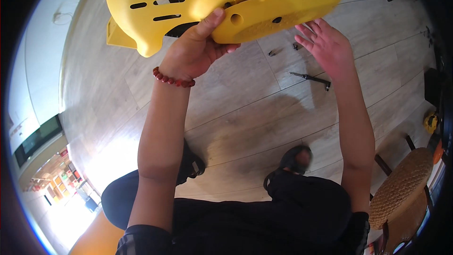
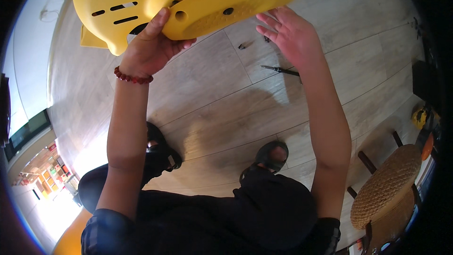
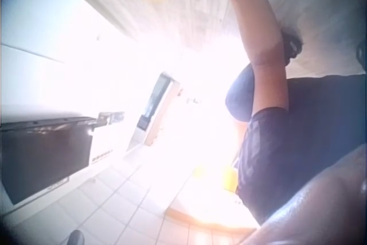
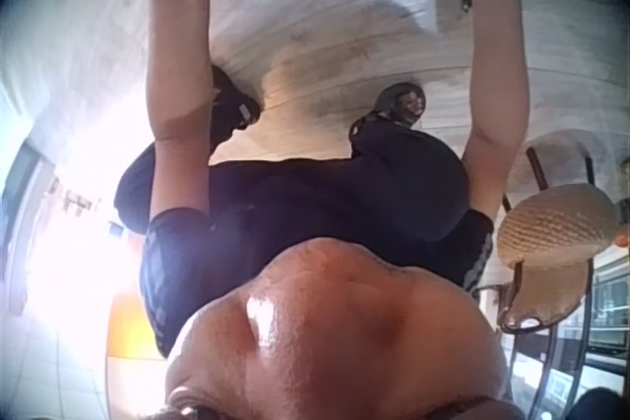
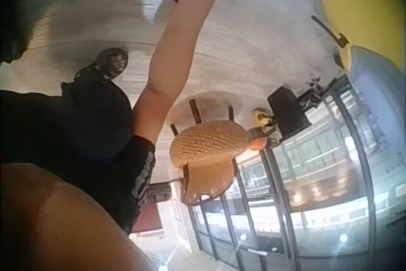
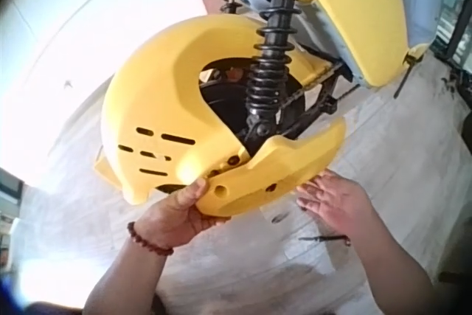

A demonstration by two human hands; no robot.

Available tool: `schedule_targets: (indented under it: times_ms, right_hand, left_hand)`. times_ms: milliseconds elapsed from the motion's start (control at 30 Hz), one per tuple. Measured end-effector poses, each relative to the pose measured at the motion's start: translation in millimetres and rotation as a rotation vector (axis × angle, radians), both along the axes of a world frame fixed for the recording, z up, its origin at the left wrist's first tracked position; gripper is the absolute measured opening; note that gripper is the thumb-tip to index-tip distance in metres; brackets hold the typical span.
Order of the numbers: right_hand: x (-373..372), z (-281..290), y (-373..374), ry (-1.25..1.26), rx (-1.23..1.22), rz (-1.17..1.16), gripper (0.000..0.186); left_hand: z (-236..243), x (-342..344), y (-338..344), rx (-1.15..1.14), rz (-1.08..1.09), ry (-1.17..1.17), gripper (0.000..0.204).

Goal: Using a screwdriver to remove screws and take off the yellow plastic chain guard from a motorcycle.

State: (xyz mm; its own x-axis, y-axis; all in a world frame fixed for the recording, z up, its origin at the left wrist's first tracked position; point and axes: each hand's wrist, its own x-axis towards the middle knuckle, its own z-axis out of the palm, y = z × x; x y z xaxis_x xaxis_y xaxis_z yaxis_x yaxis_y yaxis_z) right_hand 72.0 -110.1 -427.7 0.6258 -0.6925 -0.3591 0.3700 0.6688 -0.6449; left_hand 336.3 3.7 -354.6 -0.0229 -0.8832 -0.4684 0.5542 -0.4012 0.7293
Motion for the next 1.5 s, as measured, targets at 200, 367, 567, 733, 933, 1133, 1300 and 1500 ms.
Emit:
schedule_targets:
  times_ms: [200, 367, 567, 733, 933, 1133, 1300, 1500]
  right_hand:
    - [10, -20, -12, -0.394, 0.129, -0.053, 0.04]
    - [18, 6, -15, -0.27, 0.223, -0.258, 0.045]
    - [2, -2, -7, -0.322, 0.205, -0.234, 0.05]
    - [-9, -15, -5, -0.375, 0.179, -0.14, 0.049]
    - [4, -6, -19, -0.211, 0.153, -0.193, 0.041]
    - [5, -14, -25, -0.204, 0.198, -0.219, 0.042]
    - [6, -18, -9, -0.125, 0.3, -0.24, 0.044]
    - [5, -32, -1, -0.123, 0.278, -0.145, 0.04]
  left_hand:
    - [0, 3, -3, -0.041, -0.039, -0.079, 0.052]
    - [-1, 0, 0, -0.034, -0.007, 0.027, 0.054]
    - [3, -12, 5, -0.003, 0.035, 0.112, 0.054]
    - [-2, -13, 9, -0.003, 0.053, 0.152, 0.055]
    - [2, -18, 10, -0.043, 0.112, 0.087, 0.051]
    - [1, -15, 10, -0.034, 0.098, 0.024, 0.053]
    - [0, -10, 12, 0.0, 0.073, 0.033, 0.051]
    - [7, -8, 12, 0.019, 0.072, 0.017, 0.048]
